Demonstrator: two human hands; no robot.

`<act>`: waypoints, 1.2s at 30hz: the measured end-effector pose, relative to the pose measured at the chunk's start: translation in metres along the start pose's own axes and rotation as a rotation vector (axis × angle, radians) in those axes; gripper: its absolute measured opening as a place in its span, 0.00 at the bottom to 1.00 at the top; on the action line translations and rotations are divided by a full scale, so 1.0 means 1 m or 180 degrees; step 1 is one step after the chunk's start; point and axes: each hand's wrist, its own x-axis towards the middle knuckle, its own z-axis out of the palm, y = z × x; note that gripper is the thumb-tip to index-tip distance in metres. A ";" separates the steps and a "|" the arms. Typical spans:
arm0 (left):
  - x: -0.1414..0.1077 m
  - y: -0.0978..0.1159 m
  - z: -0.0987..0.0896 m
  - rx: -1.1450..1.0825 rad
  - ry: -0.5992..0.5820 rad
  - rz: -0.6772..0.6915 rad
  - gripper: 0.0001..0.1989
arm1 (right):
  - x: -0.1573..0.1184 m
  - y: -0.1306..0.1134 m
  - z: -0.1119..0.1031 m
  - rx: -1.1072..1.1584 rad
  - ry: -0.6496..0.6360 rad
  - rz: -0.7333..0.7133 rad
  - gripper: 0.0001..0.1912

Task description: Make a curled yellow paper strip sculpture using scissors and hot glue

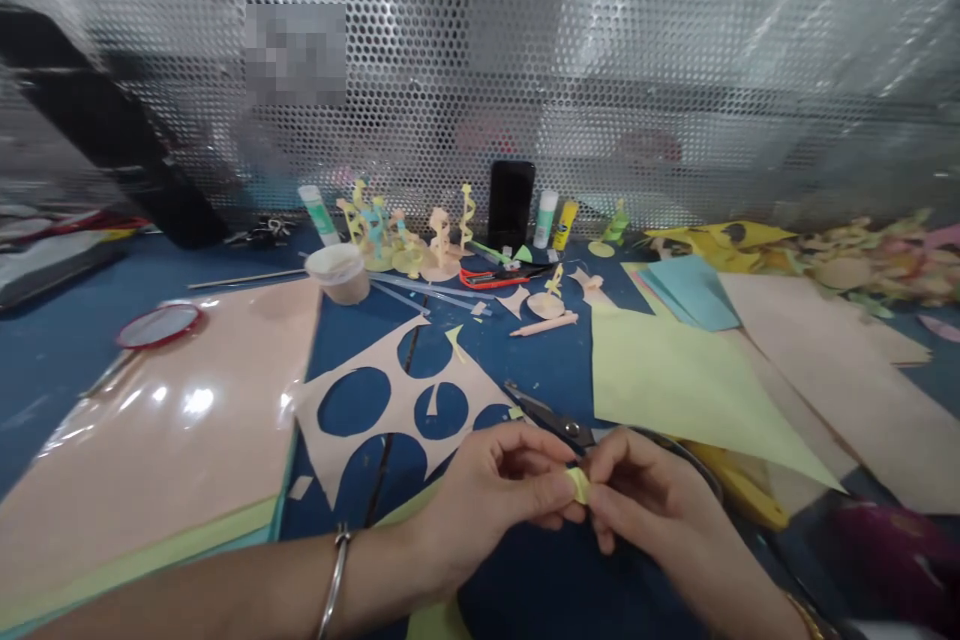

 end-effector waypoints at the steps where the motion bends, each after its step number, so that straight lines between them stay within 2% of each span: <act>1: 0.000 0.000 0.000 0.0014 -0.0006 0.0007 0.13 | 0.001 0.000 0.000 0.0091 -0.0027 0.0045 0.13; 12: 0.001 -0.001 -0.002 0.0064 -0.0115 0.0061 0.14 | 0.002 -0.001 0.002 0.0420 -0.0039 0.0178 0.17; 22: 0.003 -0.003 -0.004 0.0005 -0.0126 -0.0074 0.16 | 0.001 -0.004 0.002 0.0075 -0.0079 0.0107 0.17; 28: 0.003 -0.001 -0.005 -0.0005 -0.0230 -0.0134 0.16 | 0.000 -0.003 0.002 -0.0054 -0.0118 -0.0046 0.13; 36: 0.002 0.000 -0.004 0.0106 -0.0155 -0.0147 0.09 | 0.000 -0.007 0.003 -0.0130 0.0005 0.0111 0.13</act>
